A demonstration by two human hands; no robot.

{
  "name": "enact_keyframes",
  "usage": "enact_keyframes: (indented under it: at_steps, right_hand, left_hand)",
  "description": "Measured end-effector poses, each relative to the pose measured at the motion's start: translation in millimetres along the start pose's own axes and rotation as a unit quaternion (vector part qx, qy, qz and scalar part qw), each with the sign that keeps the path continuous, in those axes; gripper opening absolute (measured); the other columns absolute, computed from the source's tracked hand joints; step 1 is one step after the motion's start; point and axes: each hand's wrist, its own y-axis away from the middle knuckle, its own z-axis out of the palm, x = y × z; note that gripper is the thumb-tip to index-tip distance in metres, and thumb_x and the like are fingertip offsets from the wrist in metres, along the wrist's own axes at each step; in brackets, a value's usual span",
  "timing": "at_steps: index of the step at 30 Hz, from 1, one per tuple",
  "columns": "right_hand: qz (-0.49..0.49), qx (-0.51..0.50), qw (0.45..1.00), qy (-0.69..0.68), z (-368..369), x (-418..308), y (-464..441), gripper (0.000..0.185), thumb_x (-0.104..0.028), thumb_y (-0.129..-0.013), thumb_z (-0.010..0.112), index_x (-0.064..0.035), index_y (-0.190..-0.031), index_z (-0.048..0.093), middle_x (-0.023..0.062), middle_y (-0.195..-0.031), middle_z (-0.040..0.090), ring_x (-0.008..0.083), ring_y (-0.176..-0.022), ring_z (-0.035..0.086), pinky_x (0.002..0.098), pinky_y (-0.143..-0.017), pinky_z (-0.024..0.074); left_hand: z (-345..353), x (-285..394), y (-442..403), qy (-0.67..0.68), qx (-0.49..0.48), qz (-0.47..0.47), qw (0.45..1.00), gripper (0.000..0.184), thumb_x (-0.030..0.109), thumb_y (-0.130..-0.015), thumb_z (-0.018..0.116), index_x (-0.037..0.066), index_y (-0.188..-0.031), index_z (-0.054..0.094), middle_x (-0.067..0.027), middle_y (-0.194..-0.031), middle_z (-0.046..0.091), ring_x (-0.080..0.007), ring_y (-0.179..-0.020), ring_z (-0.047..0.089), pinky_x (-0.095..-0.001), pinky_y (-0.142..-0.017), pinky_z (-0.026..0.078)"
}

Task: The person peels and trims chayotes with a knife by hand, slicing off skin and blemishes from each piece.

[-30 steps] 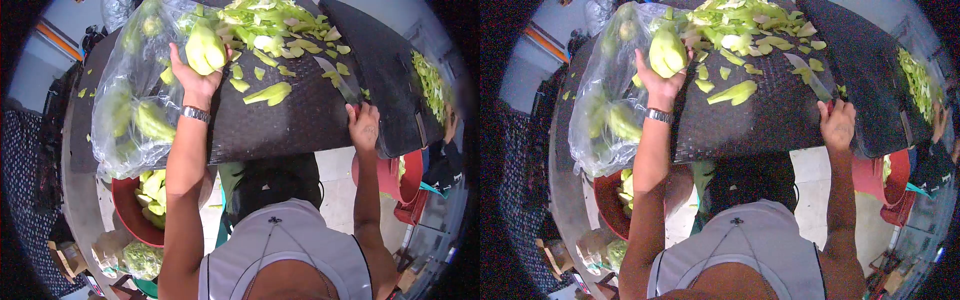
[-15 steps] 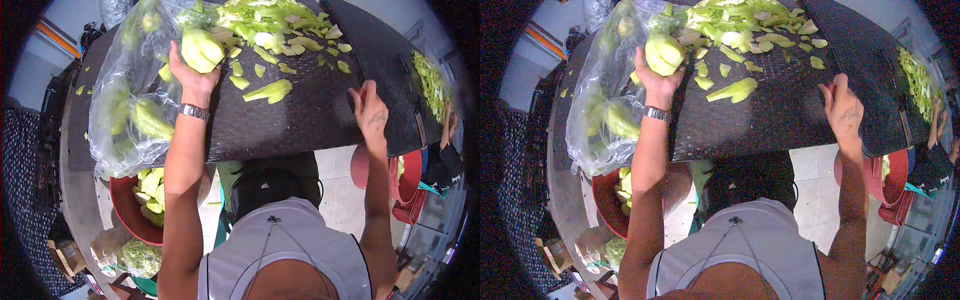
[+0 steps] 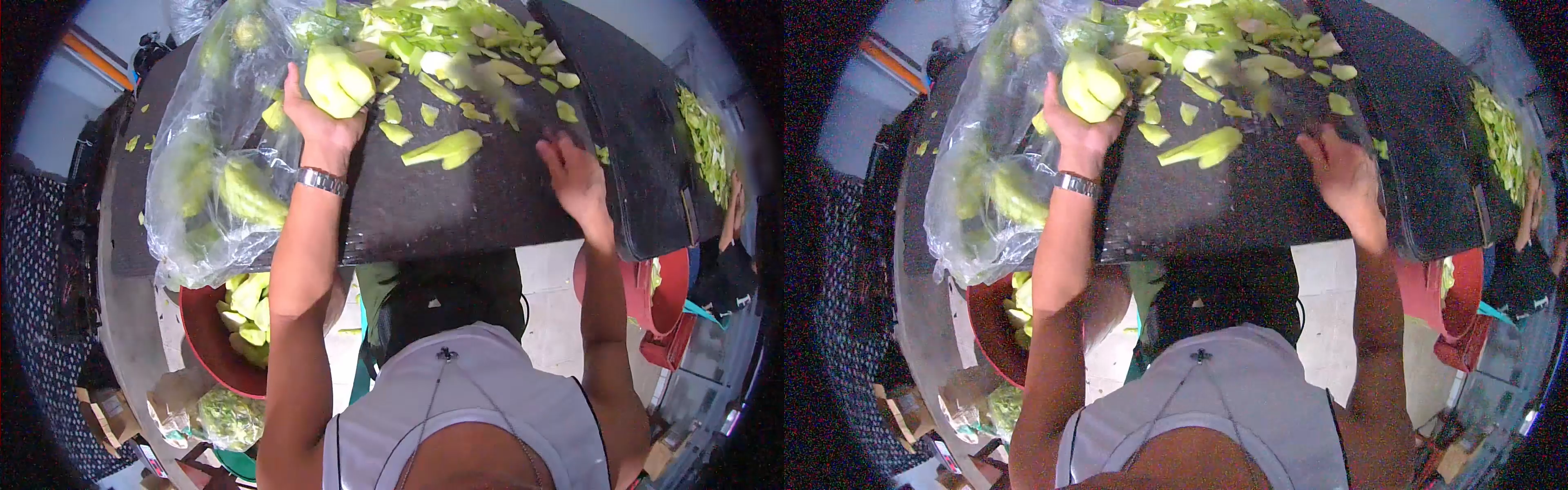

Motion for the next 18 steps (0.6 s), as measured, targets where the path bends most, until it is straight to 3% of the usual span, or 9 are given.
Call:
enact_keyframes:
  at_steps: [1,4,10,16,18]
  right_hand:
    - [-0.076,0.003,0.997,-0.012,-3,-4,3,0.025,-0.028,-0.096,0.07,-0.0047,-0.1,0.064,0.0183,-0.078,0.066,0.0414,-0.074,0.067,0.0494,-0.063,0.0515]
    - [-0.175,-0.001,0.983,-0.059,-13,-18,3,0.024,-0.027,-0.093,0.072,-0.0045,-0.099,0.064,0.0162,-0.081,0.062,0.0406,-0.072,0.065,0.0494,-0.061,0.0509]
    - [-0.291,-0.026,0.956,-0.014,-10,-14,4,0.021,-0.026,-0.089,0.074,-0.0079,-0.096,0.066,0.0108,-0.084,0.057,0.0337,-0.079,0.063,0.0434,-0.064,0.0526]
    - [-0.308,0.015,0.949,0.057,17,-6,-40,0.023,-0.027,-0.088,0.073,-0.0066,-0.096,0.065,0.0138,-0.094,0.054,0.0347,-0.089,0.06,0.0442,-0.074,0.0525]
    - [-0.301,0.038,0.951,0.066,44,2,-67,0.023,-0.026,-0.09,0.071,-0.0054,-0.098,0.064,0.0155,-0.102,0.056,0.0362,-0.098,0.059,0.0455,-0.084,0.0513]
  left_hand:
    - [2,1,0,-0.005,-0.002,0.01,1.0,0.069,0.066,-0.095,0.047,0.013,-0.138,0.056,-0.0104,-0.133,0.06,-0.0333,-0.119,0.056,-0.0534,-0.098,0.045]
    - [11,4,7,0.006,0.036,0.014,0.999,0.066,0.063,-0.096,0.047,0.009,-0.13,0.061,-0.0087,-0.125,0.065,-0.029,-0.116,0.06,-0.045,-0.102,0.046]
    - [11,4,7,0.014,0.046,0.009,0.999,0.064,0.063,-0.096,0.047,0.009,-0.128,0.062,-0.0084,-0.124,0.065,-0.0291,-0.114,0.061,-0.0447,-0.101,0.048]
    - [11,3,7,0.012,0.049,0.008,0.999,0.064,0.062,-0.097,0.047,0.009,-0.129,0.061,-0.0083,-0.125,0.065,-0.029,-0.115,0.061,-0.0451,-0.103,0.047]
    - [16,4,12,0.017,0.054,-0.002,0.998,0.063,0.061,-0.097,0.047,0.009,-0.129,0.061,-0.008,-0.124,0.066,-0.0285,-0.114,0.062,-0.0444,-0.102,0.047]
